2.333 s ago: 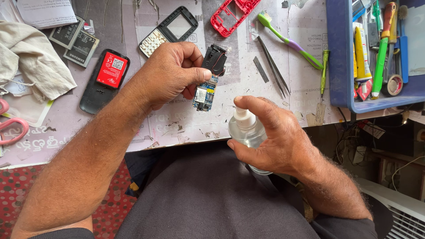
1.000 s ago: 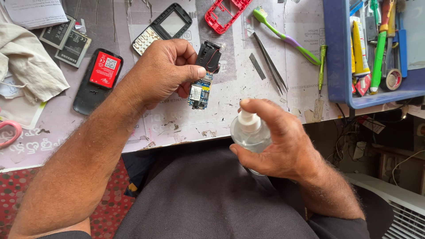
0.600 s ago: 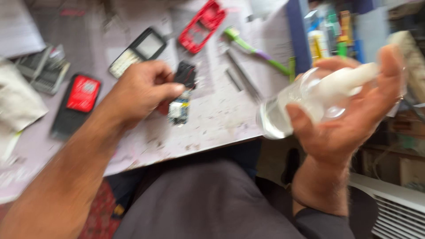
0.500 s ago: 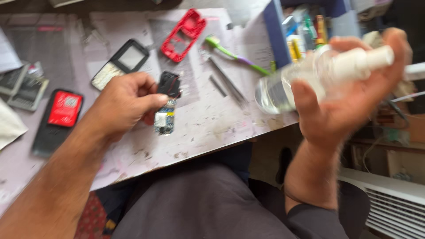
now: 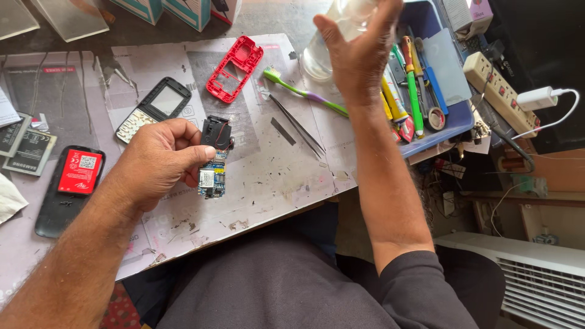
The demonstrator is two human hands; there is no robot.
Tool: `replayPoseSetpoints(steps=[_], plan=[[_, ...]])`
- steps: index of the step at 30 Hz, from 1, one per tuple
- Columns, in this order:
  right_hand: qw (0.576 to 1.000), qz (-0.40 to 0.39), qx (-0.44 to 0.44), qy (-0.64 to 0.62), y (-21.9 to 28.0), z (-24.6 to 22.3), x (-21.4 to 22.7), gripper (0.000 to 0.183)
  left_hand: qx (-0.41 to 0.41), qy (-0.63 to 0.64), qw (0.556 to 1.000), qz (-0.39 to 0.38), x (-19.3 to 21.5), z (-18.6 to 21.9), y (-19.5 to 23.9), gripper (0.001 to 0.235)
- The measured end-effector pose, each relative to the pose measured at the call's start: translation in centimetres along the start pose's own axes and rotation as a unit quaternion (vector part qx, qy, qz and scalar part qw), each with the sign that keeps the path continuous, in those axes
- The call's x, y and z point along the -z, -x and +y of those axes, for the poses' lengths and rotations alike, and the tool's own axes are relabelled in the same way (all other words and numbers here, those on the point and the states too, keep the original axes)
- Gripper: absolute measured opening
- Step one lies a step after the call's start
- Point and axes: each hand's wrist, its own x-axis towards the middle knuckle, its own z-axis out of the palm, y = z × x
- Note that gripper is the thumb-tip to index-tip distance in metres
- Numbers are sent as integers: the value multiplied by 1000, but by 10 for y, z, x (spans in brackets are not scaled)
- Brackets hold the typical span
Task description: The person cleans a disassembled mobile phone's internal components using a spray bottle and a toothbrush. They spray liquid onto the circuit board and screen assembly, then scrub both sides of the components with the toothbrush.
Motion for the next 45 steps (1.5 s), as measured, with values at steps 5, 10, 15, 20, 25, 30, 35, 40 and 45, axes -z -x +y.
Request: replayPoseSetpoints(steps=[5,10,15,20,25,30,35,40,45], plan=[[997,45,22,55,26,-23,26,67,-25,-1,1000,-3,-1,1,1,11],[970,-174,-12,168,74,-74,54,20,-48,22,999,-6,-2,3,2,12],[940,-250,21,233,82,-79,40,26,-57,32,998,-21,-2,8,6,11],[933,-277,-6,231,72,-70,30,16,-64,30,997,-14,-2,12,9,12],[965,-247,-87,25,75,-103,50,5,-103,91,990,-40,0,9,6,13],[763,-242,-442,-406,99,-159,46,22,-127,131,983,-19,-2,6,6,12],[649,-237,-491,-530,105,-187,18,35,-106,204,973,-13,-12,2,3,13],[653,-242,-475,-538,89,-193,12,35,-69,229,971,-10,-13,4,2,16],[635,-256,-484,-544,82,-196,15,38,-65,239,968,-48,-13,7,0,21]])
